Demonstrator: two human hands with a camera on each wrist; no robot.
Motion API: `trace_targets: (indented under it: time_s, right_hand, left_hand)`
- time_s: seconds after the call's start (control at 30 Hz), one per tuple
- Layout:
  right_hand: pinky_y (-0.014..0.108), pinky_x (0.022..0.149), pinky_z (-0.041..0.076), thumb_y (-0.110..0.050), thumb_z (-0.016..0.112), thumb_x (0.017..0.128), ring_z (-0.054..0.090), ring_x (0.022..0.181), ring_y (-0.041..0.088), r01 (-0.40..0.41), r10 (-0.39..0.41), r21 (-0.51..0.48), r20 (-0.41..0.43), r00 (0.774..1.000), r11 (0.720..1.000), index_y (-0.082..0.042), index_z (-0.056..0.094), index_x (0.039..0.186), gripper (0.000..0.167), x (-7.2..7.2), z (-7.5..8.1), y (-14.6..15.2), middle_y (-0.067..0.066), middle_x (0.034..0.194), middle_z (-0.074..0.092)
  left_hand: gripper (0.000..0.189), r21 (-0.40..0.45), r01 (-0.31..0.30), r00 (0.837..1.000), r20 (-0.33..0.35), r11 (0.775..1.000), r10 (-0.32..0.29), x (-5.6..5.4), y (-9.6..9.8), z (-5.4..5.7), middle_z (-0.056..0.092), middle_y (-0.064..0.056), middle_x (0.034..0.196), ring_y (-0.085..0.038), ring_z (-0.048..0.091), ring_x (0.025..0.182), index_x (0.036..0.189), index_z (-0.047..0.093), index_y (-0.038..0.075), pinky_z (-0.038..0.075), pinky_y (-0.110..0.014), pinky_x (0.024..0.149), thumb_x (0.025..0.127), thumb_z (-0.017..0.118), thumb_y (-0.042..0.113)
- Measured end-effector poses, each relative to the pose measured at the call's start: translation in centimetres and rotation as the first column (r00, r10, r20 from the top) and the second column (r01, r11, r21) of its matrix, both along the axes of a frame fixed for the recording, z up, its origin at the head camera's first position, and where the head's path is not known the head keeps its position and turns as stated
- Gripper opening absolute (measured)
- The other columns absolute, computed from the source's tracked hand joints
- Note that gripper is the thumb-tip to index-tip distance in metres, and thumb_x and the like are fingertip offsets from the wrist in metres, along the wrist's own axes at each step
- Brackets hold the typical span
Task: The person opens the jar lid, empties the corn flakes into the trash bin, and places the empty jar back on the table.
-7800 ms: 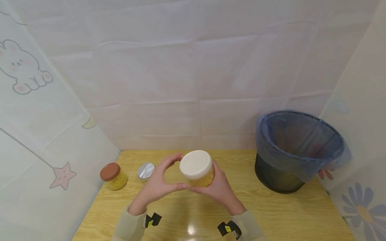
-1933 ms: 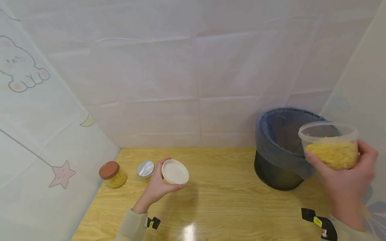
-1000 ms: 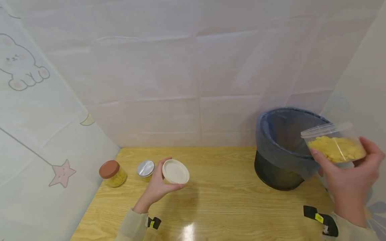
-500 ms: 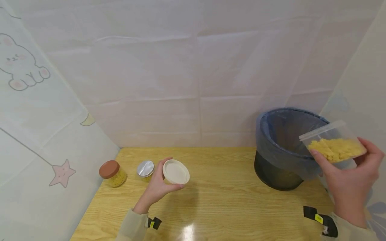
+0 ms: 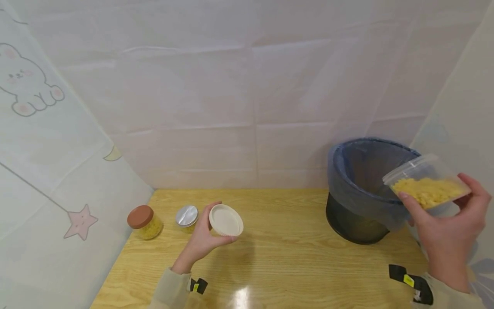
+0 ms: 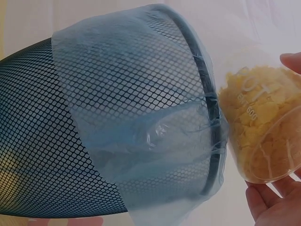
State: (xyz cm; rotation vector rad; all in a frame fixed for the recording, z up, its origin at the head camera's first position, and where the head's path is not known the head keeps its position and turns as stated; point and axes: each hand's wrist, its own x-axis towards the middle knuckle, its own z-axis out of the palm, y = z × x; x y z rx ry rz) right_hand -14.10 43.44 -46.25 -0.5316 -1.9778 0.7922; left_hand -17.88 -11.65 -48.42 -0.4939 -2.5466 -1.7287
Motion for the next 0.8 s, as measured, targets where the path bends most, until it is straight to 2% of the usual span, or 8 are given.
trace_targets:
  time_s: [0.07, 0.17, 0.23, 0.37, 0.6, 0.8]
  right_hand:
    - [0.042, 0.121, 0.015, -0.05, 0.063, 0.099, 0.03, 0.148, 0.028, 0.017, -0.017, 0.013, -0.001, 1.0, 1.0, -0.021, 0.033, 0.161, 0.074, 3.0, 6.0, -6.8, 0.007, 0.163, 0.031]
    - [0.043, 0.12, 0.019, -0.063, 0.06, 0.095, 0.035, 0.144, 0.033, 0.066, -0.066, 0.042, -0.003, 0.998, 0.997, -0.02, 0.035, 0.16, 0.082, 3.1, 5.8, -6.8, 0.014, 0.157, 0.04]
    - [0.042, 0.12, 0.019, -0.065, 0.06, 0.093, 0.037, 0.143, 0.033, 0.094, -0.095, 0.04, 0.007, 0.995, 0.995, -0.021, 0.036, 0.159, 0.083, 3.1, 5.8, -6.8, 0.014, 0.155, 0.043]
    - [0.041, 0.12, 0.019, -0.061, 0.064, 0.094, 0.037, 0.144, 0.03, 0.089, -0.089, 0.041, 0.003, 0.996, 0.995, -0.025, 0.035, 0.159, 0.08, 3.0, 5.8, -6.8, 0.012, 0.155, 0.044]
    - [0.044, 0.119, 0.023, -0.056, 0.063, 0.096, 0.039, 0.142, 0.034, 0.019, -0.015, 0.113, -0.038, 0.999, 0.993, -0.021, 0.036, 0.159, 0.077, 3.1, 5.8, -6.6, 0.015, 0.154, 0.044]
    - [0.043, 0.118, 0.025, -0.054, 0.068, 0.094, 0.041, 0.14, 0.033, -0.004, 0.014, 0.138, -0.07, 0.997, 0.99, -0.023, 0.045, 0.155, 0.073, 3.0, 5.9, -6.2, 0.011, 0.152, 0.047]
  left_hand:
    - [0.106, 0.001, 0.002, 1.0, -0.004, 1.0, -0.002, -0.1, 0.0, 0.0, 0.045, -0.001, 0.138, -0.021, 0.05, 0.12, 0.151, 0.037, 0.024, 0.044, -0.045, 0.102, 0.065, 0.098, 0.034]
    - [0.106, 0.004, 0.006, 1.0, -0.005, 1.0, -0.006, -0.1, 0.1, -0.1, 0.045, 0.0, 0.138, -0.02, 0.05, 0.121, 0.151, 0.037, 0.025, 0.044, -0.045, 0.103, 0.064, 0.098, 0.034]
    - [0.106, 0.003, 0.005, 1.0, -0.004, 1.0, -0.005, -0.1, 0.1, -0.1, 0.045, 0.0, 0.138, -0.02, 0.049, 0.121, 0.151, 0.038, 0.026, 0.044, -0.045, 0.103, 0.064, 0.098, 0.034]
    - [0.106, -0.004, 0.0, 1.0, -0.002, 1.0, 0.0, -0.1, 0.1, -0.1, 0.045, 0.001, 0.138, -0.02, 0.05, 0.12, 0.151, 0.038, 0.026, 0.044, -0.044, 0.103, 0.064, 0.098, 0.034]
    - [0.107, -0.009, -0.004, 1.0, 0.003, 1.0, 0.004, -0.1, 0.1, 0.0, 0.046, 0.0, 0.137, -0.02, 0.05, 0.12, 0.151, 0.038, 0.025, 0.044, -0.044, 0.104, 0.063, 0.098, 0.035]
    - [0.107, -0.011, -0.006, 1.0, 0.005, 1.0, 0.006, -0.1, 0.1, 0.0, 0.046, 0.001, 0.137, -0.02, 0.051, 0.12, 0.151, 0.038, 0.026, 0.044, -0.044, 0.104, 0.063, 0.098, 0.036]
